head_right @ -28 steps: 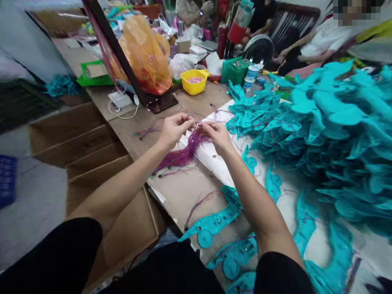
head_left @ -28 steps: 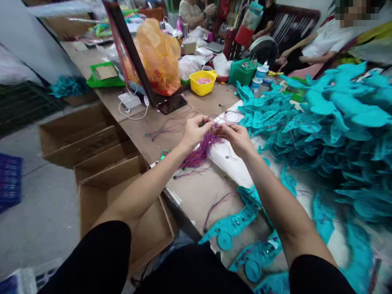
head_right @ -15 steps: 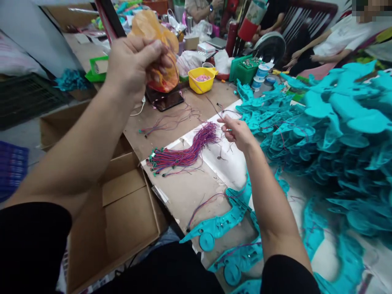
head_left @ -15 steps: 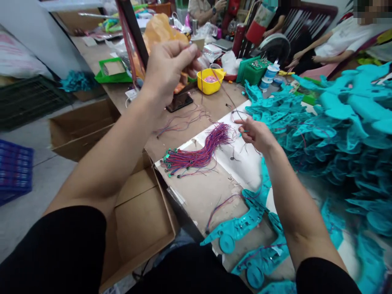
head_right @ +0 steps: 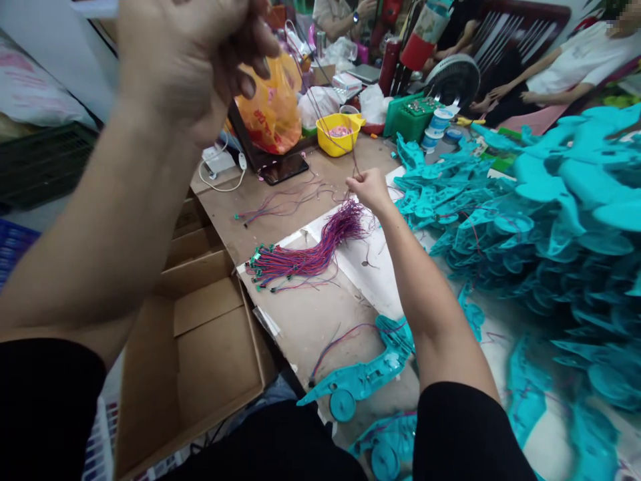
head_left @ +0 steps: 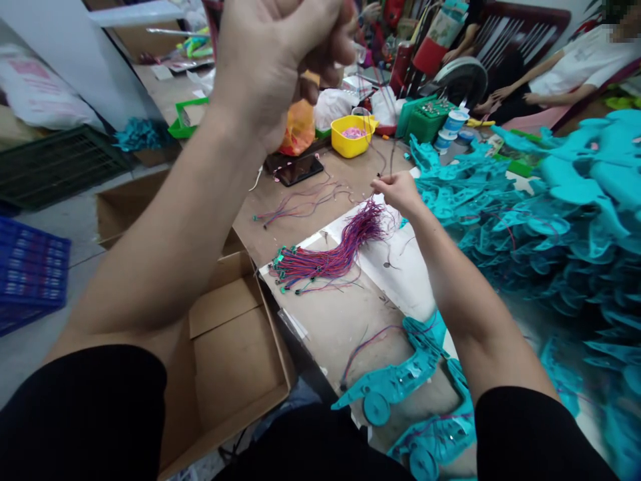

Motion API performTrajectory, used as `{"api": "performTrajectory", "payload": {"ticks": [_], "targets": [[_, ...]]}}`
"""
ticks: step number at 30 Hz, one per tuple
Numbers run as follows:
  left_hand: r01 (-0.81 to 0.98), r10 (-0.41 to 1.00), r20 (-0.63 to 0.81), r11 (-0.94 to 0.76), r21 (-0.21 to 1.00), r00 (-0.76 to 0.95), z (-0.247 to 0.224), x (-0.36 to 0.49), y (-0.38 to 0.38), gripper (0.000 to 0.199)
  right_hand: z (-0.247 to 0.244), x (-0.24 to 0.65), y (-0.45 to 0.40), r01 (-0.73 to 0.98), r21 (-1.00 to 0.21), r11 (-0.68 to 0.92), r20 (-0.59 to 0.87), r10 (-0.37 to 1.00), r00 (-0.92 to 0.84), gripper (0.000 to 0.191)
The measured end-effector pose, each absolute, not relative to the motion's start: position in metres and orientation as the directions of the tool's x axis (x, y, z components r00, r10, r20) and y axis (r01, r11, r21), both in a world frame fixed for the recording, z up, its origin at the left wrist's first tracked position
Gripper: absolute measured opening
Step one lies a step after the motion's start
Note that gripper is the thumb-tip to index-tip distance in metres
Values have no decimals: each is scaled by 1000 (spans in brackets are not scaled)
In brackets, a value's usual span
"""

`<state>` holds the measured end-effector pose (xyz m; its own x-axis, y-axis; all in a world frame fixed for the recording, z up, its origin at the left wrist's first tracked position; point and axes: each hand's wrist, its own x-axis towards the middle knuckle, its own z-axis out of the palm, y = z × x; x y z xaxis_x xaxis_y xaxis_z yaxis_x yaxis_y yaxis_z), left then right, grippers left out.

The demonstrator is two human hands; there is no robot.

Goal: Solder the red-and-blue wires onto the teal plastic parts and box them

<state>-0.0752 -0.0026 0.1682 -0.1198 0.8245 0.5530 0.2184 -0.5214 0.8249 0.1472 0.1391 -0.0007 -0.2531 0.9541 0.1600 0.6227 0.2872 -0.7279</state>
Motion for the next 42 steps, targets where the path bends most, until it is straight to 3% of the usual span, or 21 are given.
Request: {"api": "performTrajectory", "payload": {"ticks": [2, 4, 8, 12, 16, 21, 29, 37, 42], "targets": [[112, 877, 443, -429, 896, -186, 136, -74, 8, 21, -2, 155, 135, 519, -827, 215, 110, 968, -226, 22], [5, 958, 215, -219, 976, -191, 94, -64, 21, 21, -2, 159, 131, 452, -876, 169, 77, 974, -215, 23], [-96, 985, -43, 27, 995, -165, 16, -24, 47, 14, 1, 162, 124, 432, -887, 162, 70, 973, -221, 26], [-201, 979, -194, 178, 963, -62, -20, 11, 68, 11, 7, 163, 120, 440, -879, 185, 64, 959, -275, 30], [-176, 985, -172, 165, 970, -28, -29, 27, 81, 9, 9, 166, 117, 423, -876, 231, 85, 938, -337, 31], [-3, 993, 17, -18, 1000, -117, -39, 28, 90, 15, 0, 171, 123, 402, -869, 290, 151, 928, -342, 28], [177, 979, 119, -89, 980, -166, -53, 25, 99, 15, -26, 168, 124, 574, -753, 320, 179, 940, -290, 27], [555, 928, 285, -110, 824, -240, -56, 31, 94, 18, -38, 156, 111, 709, -655, 262, 265, 958, -109, 24], [618, 913, 323, -106, 779, -250, -56, 33, 89, 18, -42, 156, 112, 682, -679, 272, 257, 958, -126, 22]]}}
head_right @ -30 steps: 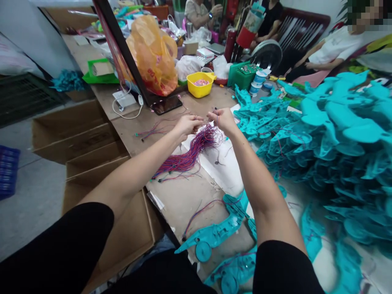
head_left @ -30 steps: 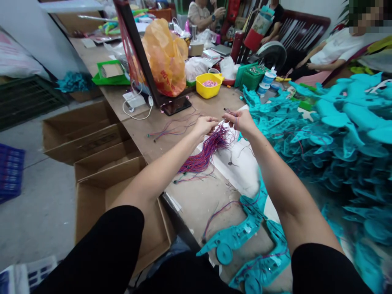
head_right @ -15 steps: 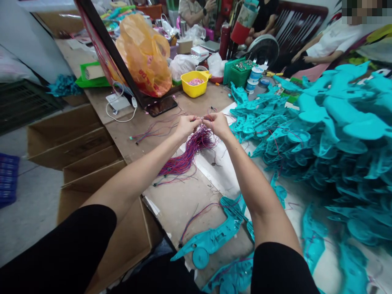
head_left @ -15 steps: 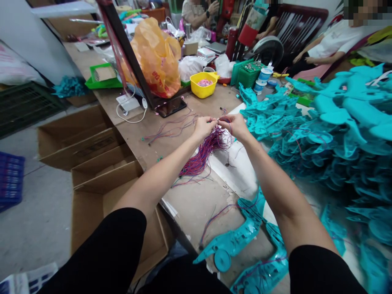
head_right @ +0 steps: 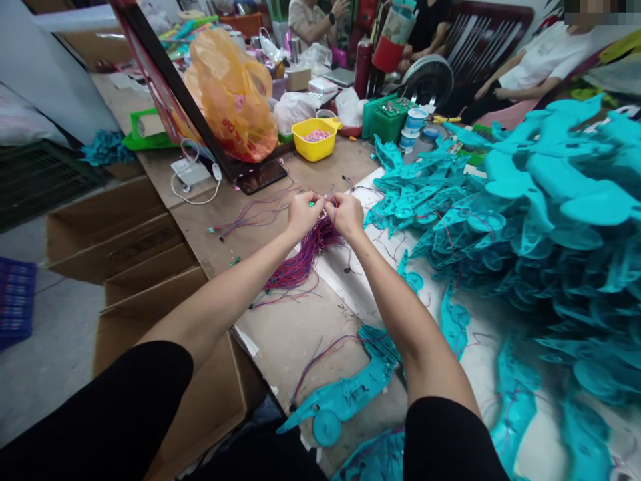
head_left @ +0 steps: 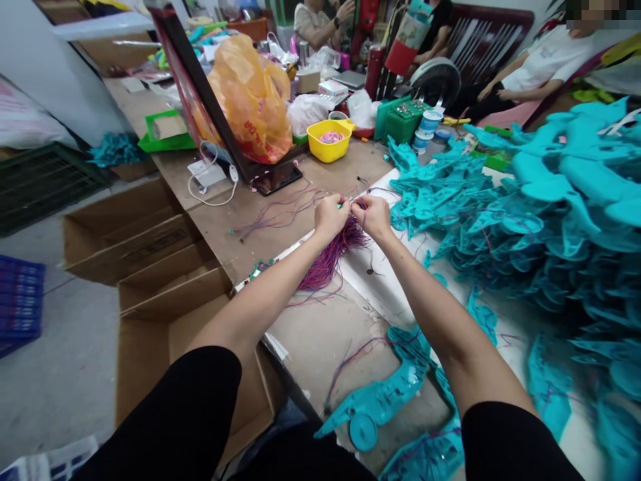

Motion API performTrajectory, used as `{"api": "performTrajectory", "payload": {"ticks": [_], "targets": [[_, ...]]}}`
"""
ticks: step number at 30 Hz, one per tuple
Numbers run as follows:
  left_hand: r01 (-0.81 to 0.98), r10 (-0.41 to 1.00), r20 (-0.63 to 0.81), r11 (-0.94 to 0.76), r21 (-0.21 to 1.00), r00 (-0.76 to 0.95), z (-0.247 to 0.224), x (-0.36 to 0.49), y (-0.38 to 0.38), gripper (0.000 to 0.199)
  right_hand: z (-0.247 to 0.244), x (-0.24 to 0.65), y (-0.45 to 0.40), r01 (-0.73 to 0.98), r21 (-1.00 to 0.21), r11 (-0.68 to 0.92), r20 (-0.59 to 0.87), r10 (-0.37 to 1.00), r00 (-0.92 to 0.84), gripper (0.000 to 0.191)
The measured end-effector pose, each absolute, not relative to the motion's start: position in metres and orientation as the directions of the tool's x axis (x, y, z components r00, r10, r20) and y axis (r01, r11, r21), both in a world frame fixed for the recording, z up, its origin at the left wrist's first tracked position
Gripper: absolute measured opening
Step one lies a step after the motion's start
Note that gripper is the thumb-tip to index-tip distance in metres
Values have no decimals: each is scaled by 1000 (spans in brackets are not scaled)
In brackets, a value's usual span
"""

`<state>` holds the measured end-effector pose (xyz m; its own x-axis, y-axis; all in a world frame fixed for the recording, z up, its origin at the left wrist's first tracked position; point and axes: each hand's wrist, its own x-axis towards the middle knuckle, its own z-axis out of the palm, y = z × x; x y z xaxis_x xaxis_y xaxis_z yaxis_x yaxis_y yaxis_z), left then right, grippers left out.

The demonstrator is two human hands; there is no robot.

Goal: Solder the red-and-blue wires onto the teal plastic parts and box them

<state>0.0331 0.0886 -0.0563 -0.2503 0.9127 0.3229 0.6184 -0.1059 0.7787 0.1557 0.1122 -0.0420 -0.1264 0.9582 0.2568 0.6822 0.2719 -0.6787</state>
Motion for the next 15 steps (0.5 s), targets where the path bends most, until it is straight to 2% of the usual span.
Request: {"api": "performTrajectory", "payload": {"ticks": [8, 13, 15], "targets": [[720, 870, 460, -203, 664, -179, -58, 30, 84, 24, -50, 164, 122, 559, -792, 244, 146, 966, -215, 27], [600, 891, 365, -141, 787, -270, -60, 26, 95, 22, -44, 176, 116, 569, -783, 250, 88, 951, -297, 21], [528, 900, 337, -150, 836, -277, -57, 23, 100, 23, -40, 181, 117, 588, -768, 255, 106, 955, -277, 21]]}}
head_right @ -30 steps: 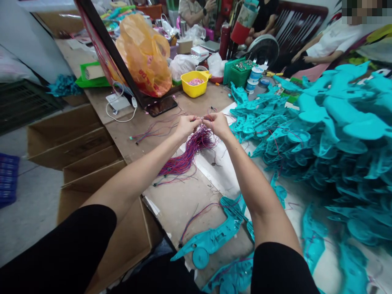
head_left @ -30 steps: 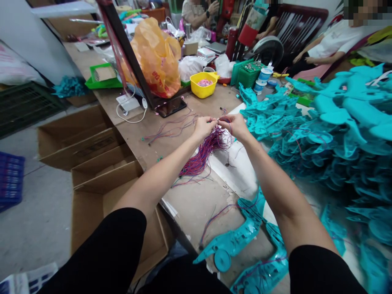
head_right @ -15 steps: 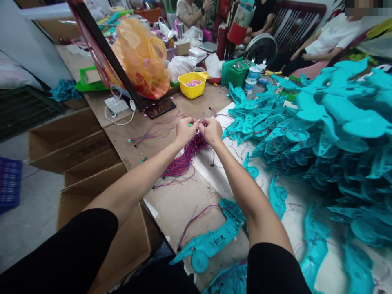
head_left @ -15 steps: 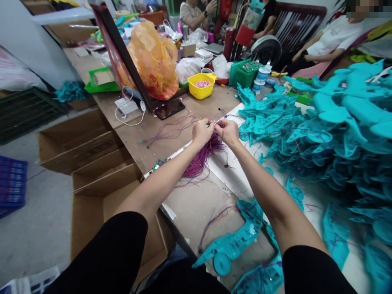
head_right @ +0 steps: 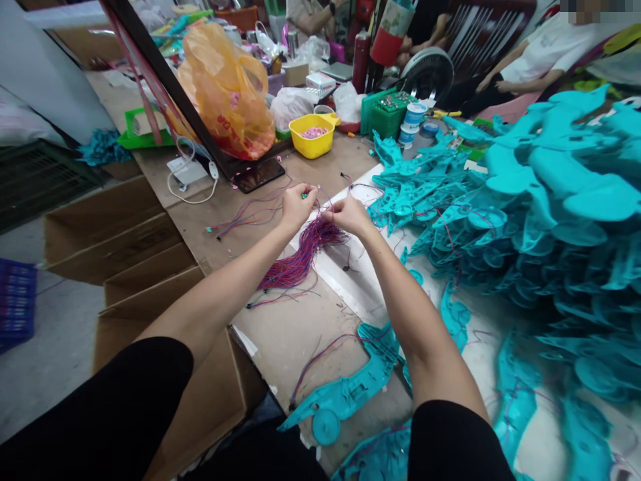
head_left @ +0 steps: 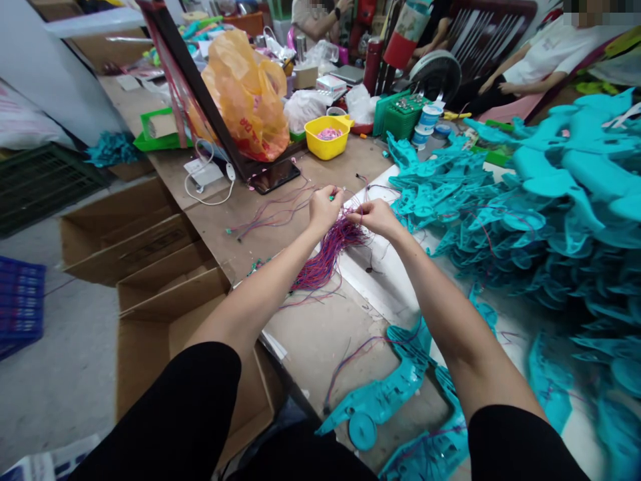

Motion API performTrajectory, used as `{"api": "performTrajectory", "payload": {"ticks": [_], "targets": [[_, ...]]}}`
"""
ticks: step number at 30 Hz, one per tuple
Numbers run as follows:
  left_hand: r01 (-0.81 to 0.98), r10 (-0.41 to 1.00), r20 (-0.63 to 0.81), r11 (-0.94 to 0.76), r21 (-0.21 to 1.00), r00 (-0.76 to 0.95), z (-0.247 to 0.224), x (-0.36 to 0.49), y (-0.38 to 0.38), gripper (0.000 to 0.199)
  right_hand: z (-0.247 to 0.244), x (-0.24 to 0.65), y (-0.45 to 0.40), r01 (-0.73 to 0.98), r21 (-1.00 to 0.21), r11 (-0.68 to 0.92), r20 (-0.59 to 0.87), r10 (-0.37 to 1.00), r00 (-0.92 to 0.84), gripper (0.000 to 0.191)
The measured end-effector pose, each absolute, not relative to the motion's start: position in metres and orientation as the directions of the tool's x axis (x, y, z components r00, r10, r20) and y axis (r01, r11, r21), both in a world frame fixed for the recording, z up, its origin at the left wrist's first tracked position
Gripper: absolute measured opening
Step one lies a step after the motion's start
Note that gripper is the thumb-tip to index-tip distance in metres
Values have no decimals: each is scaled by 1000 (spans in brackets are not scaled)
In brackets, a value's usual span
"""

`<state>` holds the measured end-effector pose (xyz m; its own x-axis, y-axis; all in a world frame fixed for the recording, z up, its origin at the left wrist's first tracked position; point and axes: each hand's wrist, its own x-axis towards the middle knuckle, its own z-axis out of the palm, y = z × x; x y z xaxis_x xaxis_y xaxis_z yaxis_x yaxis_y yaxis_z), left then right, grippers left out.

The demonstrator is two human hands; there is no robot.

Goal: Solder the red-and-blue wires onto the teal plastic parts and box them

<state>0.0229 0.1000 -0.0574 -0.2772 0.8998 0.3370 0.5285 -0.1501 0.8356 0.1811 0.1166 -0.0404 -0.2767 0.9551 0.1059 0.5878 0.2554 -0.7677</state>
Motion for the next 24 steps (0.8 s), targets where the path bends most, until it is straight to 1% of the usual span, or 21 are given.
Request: {"api": "performTrajectory", "payload": {"ticks": [2, 5, 6, 8, 10, 12, 14, 16, 18, 20, 22, 24], "targets": [[488, 899, 351, -190, 852, -262, -51, 18, 103, 23, -35, 184, 119, 589, -765, 259, 165, 964, -209, 22], [493, 873, 432, -280, 824, -225, -31, 10, 106, 20, -24, 181, 122, 547, -792, 272, 243, 962, -127, 30], [498, 866, 458, -313, 809, -200, -23, 8, 106, 18, -20, 178, 123, 505, -816, 282, 252, 959, -129, 34], [490, 867, 483, -371, 789, -120, -5, 5, 107, 15, -10, 171, 122, 386, -874, 296, 239, 953, -188, 40], [475, 876, 482, -413, 777, -28, 11, 3, 107, 12, 0, 164, 122, 279, -919, 278, 203, 942, -267, 36], [479, 876, 482, -438, 761, 36, 23, 0, 106, 10, 8, 159, 122, 245, -937, 250, 171, 938, -302, 33], [501, 871, 490, -444, 743, 46, 31, -4, 104, 10, 12, 158, 124, 233, -942, 244, 171, 941, -294, 35], [504, 872, 490, -431, 748, 19, 33, -8, 101, 13, 11, 160, 126, 244, -937, 252, 183, 945, -273, 32], [475, 895, 447, -386, 791, -17, 33, -12, 95, 18, 7, 162, 128, 341, -905, 255, 178, 954, -241, 26], [412, 931, 365, -325, 851, -21, 35, -15, 87, 20, 2, 165, 128, 459, -853, 249, 174, 964, -199, 24], [332, 951, 308, -287, 899, -11, 41, -19, 74, 17, -3, 166, 128, 503, -829, 246, 193, 969, -154, 29], [260, 956, 294, -283, 923, -1, 54, -25, 57, 13, -4, 167, 129, 498, -830, 252, 226, 968, -112, 36]]}}
